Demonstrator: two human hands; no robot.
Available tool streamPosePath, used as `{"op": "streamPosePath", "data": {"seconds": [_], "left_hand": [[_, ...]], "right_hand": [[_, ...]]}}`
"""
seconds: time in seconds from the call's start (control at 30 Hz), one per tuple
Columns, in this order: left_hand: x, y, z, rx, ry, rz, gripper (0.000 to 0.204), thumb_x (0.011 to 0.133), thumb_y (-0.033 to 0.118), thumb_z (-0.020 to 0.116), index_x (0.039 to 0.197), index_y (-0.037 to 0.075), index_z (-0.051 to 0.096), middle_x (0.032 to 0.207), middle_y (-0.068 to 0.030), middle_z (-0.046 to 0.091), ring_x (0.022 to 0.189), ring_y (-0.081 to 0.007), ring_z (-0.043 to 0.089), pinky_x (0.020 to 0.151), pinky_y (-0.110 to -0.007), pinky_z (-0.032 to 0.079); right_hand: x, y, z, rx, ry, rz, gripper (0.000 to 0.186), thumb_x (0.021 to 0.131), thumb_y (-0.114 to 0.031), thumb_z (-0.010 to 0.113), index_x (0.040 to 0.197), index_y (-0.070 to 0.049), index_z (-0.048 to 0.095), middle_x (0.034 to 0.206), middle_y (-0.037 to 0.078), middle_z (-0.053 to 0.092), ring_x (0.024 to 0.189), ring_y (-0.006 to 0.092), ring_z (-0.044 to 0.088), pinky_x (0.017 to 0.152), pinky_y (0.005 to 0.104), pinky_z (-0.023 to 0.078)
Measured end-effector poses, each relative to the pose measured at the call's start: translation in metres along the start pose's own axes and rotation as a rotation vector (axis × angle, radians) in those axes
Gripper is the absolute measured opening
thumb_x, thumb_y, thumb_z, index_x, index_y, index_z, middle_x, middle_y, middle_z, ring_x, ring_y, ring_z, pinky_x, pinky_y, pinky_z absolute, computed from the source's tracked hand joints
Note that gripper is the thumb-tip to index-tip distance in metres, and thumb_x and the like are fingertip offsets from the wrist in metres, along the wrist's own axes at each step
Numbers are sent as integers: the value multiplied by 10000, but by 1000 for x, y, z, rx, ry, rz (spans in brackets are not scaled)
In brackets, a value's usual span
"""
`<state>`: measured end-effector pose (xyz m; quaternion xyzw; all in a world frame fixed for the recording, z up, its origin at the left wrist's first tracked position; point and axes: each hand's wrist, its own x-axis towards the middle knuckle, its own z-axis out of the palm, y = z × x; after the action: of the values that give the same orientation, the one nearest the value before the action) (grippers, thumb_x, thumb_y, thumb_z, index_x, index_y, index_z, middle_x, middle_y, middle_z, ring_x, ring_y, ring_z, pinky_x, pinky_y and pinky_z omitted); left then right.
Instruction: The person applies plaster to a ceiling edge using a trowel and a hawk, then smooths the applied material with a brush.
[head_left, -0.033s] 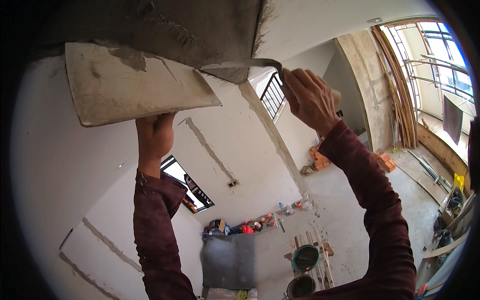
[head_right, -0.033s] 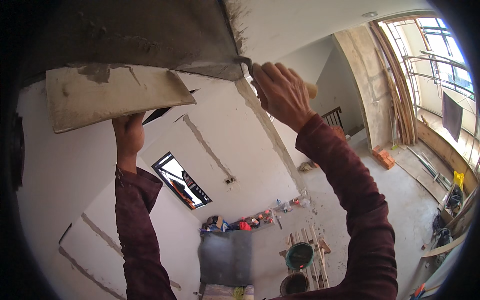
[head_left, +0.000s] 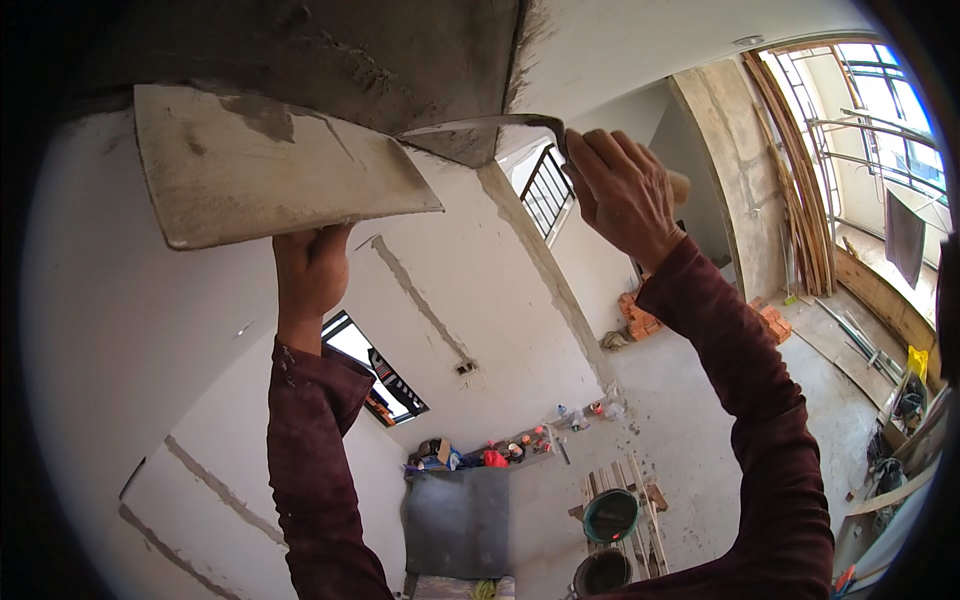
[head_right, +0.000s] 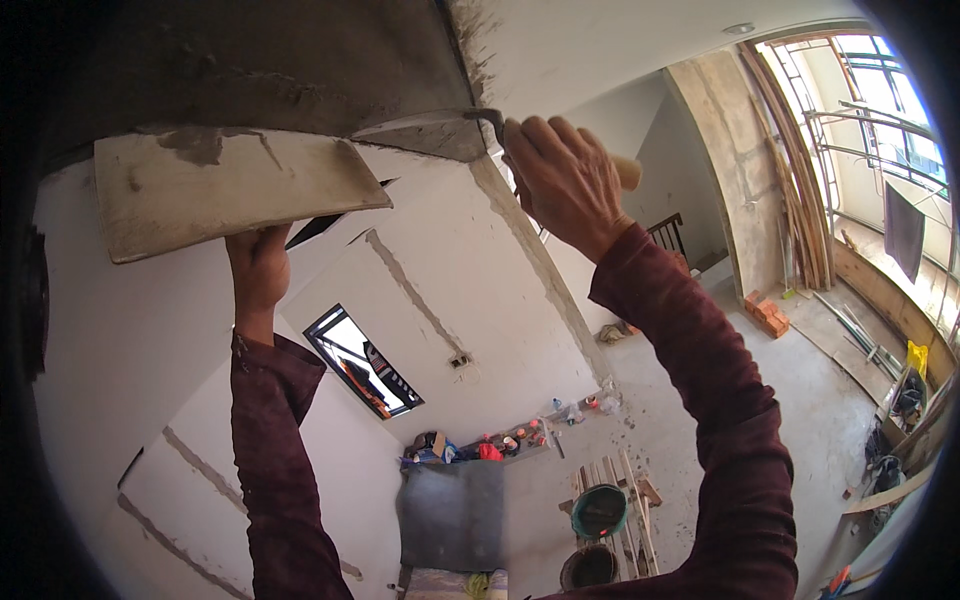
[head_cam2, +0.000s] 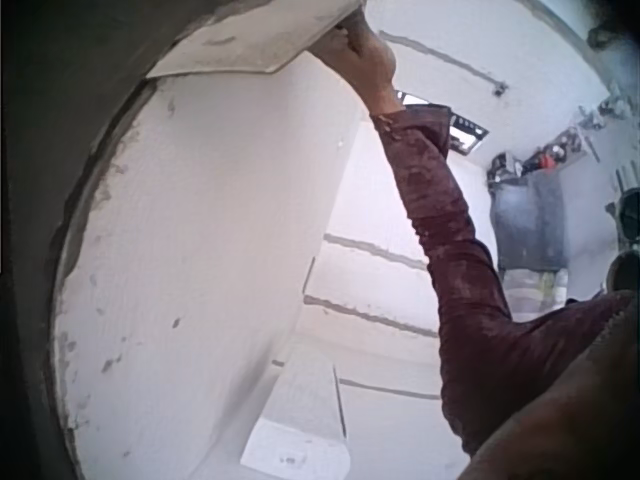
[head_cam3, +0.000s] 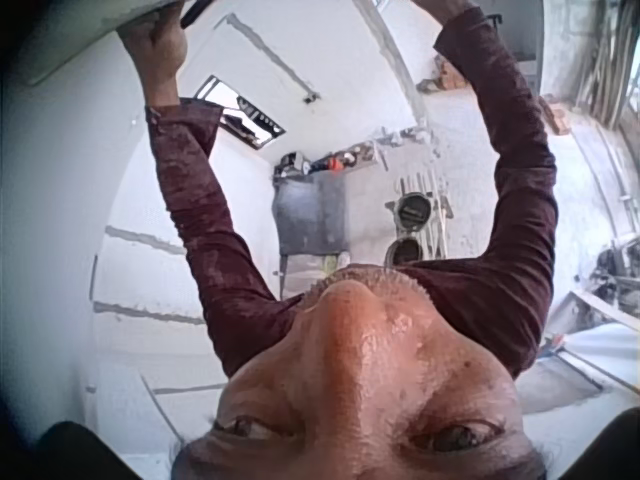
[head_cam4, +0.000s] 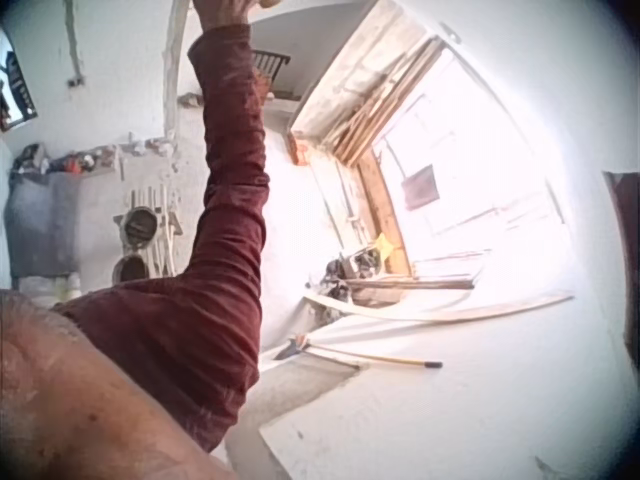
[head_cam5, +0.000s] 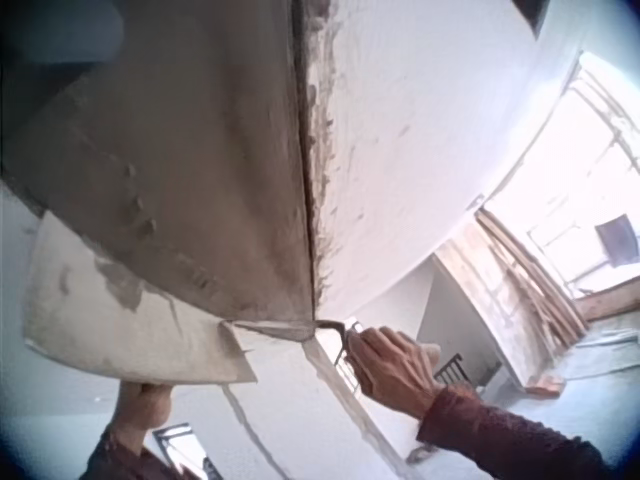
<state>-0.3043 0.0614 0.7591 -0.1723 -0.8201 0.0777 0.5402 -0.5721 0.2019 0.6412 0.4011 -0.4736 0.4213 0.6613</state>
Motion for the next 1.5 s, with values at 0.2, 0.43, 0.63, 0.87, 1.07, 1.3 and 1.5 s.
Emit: {"op": "streamPosePath", "data": {"seconds": [0.2, 0.43, 0.63, 0.87, 1.07, 1.3, 1.5], "left_hand": [[2, -2, 2, -80, 8, -11, 162, 881, 122, 607, 926, -30, 641, 863, -65, 660, 796, -165, 591, 757, -319, 443], [7, 4, 2, -104, -24, 13, 171, 876, 130, 609, 937, -29, 627, 905, -78, 650, 845, -186, 587, 806, -327, 438], [6, -2, 3, -85, -25, 25, 168, 876, 123, 604, 961, -21, 620, 892, -73, 638, 842, -175, 570, 800, -315, 433], [6, 1, 3, -81, -26, 14, 139, 879, 102, 585, 916, -24, 630, 867, -60, 642, 804, -161, 564, 774, -301, 430], [3, -14, 13, -28, -58, -24, 119, 868, 77, 586, 932, -15, 629, 873, -59, 646, 822, -166, 576, 796, -304, 433], [-10, -83, 41, -148, -80, -97, 471, 879, 88, 594, 1289, 2, 379, 1172, -137, 522, 1056, -216, 503, 933, -316, 385], [-141, -138, 83, 206, -314, -147, 441, 862, 84, 536, 1277, -9, 419, 1224, -200, 506, 1186, -363, 450, 1001, -421, 352]], "right_hand": [[37, -35, -49, -301, 16, -99, 161, 709, -124, 617, 851, -50, 602, 786, 14, 503, 733, 153, 525, 595, 300, 434], [75, -53, -127, -395, -1, -156, 177, 741, -132, 666, 880, -55, 589, 764, 14, 512, 674, 150, 530, 596, 300, 453], [63, -56, -207, -142, -10, -64, 336, 758, -11, 685, 1088, -21, 627, 910, 63, 604, 752, 180, 611, 649, 297, 509], [-11, -51, -274, -33, -54, 291, 363, 816, 18, 641, 1175, 13, 589, 1007, 103, 593, 893, 178, 635, 733, 272, 554], [-77, -45, -299, -121, -148, 530, 362, 787, 31, 646, 1146, 14, 604, 964, 111, 589, 832, 175, 613, 670, 264, 525], [-128, -53, -299, -42, -231, 846, 228, 787, 30, 613, 1014, 38, 611, 795, 35, 493, 668, 122, 448, 569, 248, 361], [-231, -71, -285, -55, -455, 1186, 172, 790, -2, 592, 954, 39, 619, 713, 48, 497, 648, 125, 449, 595, 274, 378]]}}
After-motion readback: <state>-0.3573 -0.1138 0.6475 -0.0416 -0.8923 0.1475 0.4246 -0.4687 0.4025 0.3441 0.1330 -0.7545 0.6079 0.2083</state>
